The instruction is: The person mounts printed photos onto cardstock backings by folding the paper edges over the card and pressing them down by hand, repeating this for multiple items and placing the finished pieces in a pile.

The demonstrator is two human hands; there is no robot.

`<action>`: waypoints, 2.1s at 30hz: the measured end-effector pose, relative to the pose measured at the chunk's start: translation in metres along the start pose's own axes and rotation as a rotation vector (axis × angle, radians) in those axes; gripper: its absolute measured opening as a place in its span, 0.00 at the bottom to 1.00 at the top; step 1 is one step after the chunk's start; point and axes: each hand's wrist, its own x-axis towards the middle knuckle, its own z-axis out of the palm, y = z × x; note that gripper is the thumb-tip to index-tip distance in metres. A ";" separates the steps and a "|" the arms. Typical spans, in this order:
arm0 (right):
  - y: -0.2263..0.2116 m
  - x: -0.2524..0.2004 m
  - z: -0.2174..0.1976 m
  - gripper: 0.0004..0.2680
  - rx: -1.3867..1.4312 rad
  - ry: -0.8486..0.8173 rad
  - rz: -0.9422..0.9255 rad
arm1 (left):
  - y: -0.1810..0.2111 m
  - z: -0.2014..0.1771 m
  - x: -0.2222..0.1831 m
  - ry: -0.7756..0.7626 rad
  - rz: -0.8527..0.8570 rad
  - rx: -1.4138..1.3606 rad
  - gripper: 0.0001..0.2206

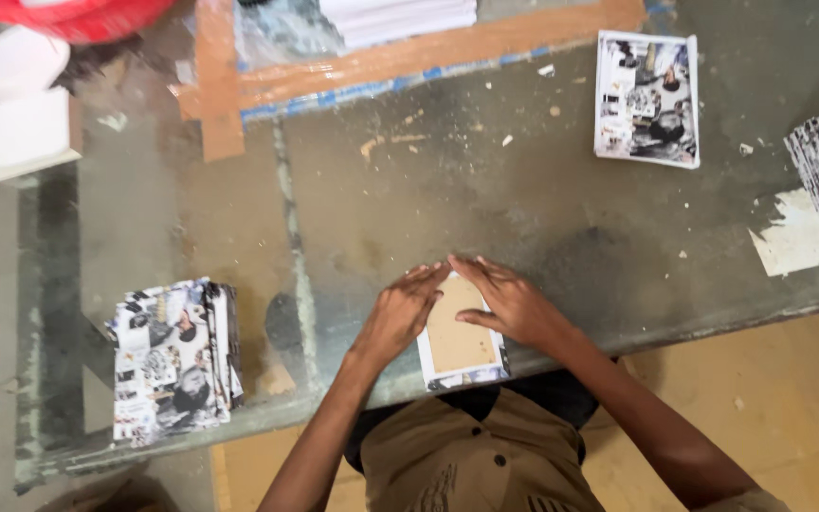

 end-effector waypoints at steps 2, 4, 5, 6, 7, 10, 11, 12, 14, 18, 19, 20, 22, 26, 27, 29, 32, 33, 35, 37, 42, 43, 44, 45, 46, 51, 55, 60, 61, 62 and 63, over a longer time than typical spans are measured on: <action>0.001 -0.004 0.003 0.30 0.001 0.010 0.010 | 0.002 0.001 0.001 0.006 0.003 -0.002 0.21; 0.001 -0.007 0.007 0.30 0.004 0.004 0.069 | 0.005 -0.001 0.001 0.026 0.024 -0.002 0.21; 0.000 -0.009 0.008 0.29 0.005 0.001 0.101 | 0.008 -0.003 0.001 0.034 0.036 -0.004 0.20; -0.001 -0.010 0.009 0.28 0.006 0.017 0.100 | 0.009 -0.006 0.001 0.044 0.047 -0.004 0.20; -0.002 -0.011 0.010 0.28 0.009 0.027 0.100 | 0.012 -0.006 0.000 0.054 0.053 -0.006 0.20; -0.004 -0.010 0.010 0.26 -0.009 0.025 0.131 | 0.012 -0.005 -0.004 0.060 0.068 -0.044 0.20; -0.005 -0.010 0.010 0.26 -0.019 0.018 0.143 | 0.011 -0.003 -0.007 0.061 0.071 -0.059 0.19; -0.007 -0.011 0.010 0.26 -0.040 0.015 0.153 | 0.010 -0.002 -0.009 0.035 0.038 -0.097 0.18; -0.018 -0.020 0.013 0.26 -0.070 0.008 0.186 | 0.008 -0.007 -0.013 -0.034 -0.035 -0.177 0.15; -0.008 -0.011 0.009 0.36 -0.057 -0.008 0.182 | -0.003 -0.059 0.056 0.006 -0.012 -0.619 0.22; -0.010 -0.016 0.013 0.36 -0.040 0.000 0.191 | -0.003 -0.072 0.069 0.036 0.089 -0.840 0.24; -0.012 -0.020 0.017 0.37 -0.023 0.009 0.201 | -0.002 -0.083 0.086 0.175 0.226 -0.887 0.25; -0.014 -0.021 0.019 0.37 -0.020 0.050 0.190 | 0.005 -0.092 0.116 0.509 0.229 -0.758 0.27; -0.019 -0.017 0.014 0.39 0.059 0.068 0.279 | 0.024 -0.042 0.128 0.692 -0.052 0.170 0.27; -0.019 -0.017 0.014 0.38 0.025 0.121 0.255 | 0.024 -0.021 0.123 0.336 -0.065 0.581 0.28; -0.021 -0.016 0.018 0.38 -0.043 0.238 0.201 | 0.012 0.004 0.107 0.285 0.162 0.481 0.30; -0.027 -0.033 0.024 0.38 -0.078 0.226 0.243 | 0.002 0.038 0.083 0.145 -0.018 0.524 0.31; -0.021 -0.027 0.020 0.39 -0.113 0.232 0.235 | 0.000 0.037 0.088 0.156 0.022 0.526 0.31; -0.015 -0.019 0.018 0.42 -0.160 0.250 0.234 | 0.002 0.028 0.094 0.151 0.098 0.539 0.31; -0.017 -0.024 0.025 0.44 -0.165 0.268 0.245 | 0.009 0.019 0.094 0.174 0.051 0.518 0.31; -0.008 -0.034 0.035 0.50 -0.207 0.316 0.233 | 0.013 0.004 0.139 0.530 -0.109 0.297 0.27; -0.006 -0.032 0.037 0.51 -0.194 0.325 0.237 | 0.012 0.005 0.151 0.631 -0.127 0.216 0.25; -0.004 -0.030 0.037 0.52 -0.182 0.334 0.240 | 0.011 0.010 0.159 0.730 -0.143 0.132 0.24; -0.004 -0.029 0.040 0.53 -0.199 0.339 0.234 | 0.011 0.020 0.161 0.561 -0.031 0.304 0.27; -0.004 -0.027 0.042 0.53 -0.216 0.345 0.227 | 0.013 0.033 0.159 0.387 0.083 0.471 0.30; -0.012 -0.032 0.041 0.49 -0.261 0.379 0.244 | 0.022 0.069 0.142 0.200 0.420 0.629 0.24; -0.045 -0.048 0.047 0.40 -0.265 0.405 0.377 | 0.032 0.046 0.123 0.256 0.381 0.502 0.20; -0.059 -0.063 0.061 0.46 -0.244 0.462 0.327 | 0.041 0.026 0.100 0.253 -0.125 0.387 0.23; -0.058 -0.062 0.063 0.46 -0.242 0.466 0.348 | 0.039 0.023 0.092 0.266 -0.059 0.394 0.24; -0.055 -0.061 0.066 0.46 -0.242 0.468 0.369 | 0.038 0.019 0.086 0.277 0.008 0.403 0.26; -0.055 -0.065 0.067 0.46 -0.232 0.448 0.387 | 0.039 0.018 0.079 0.103 -0.097 0.398 0.26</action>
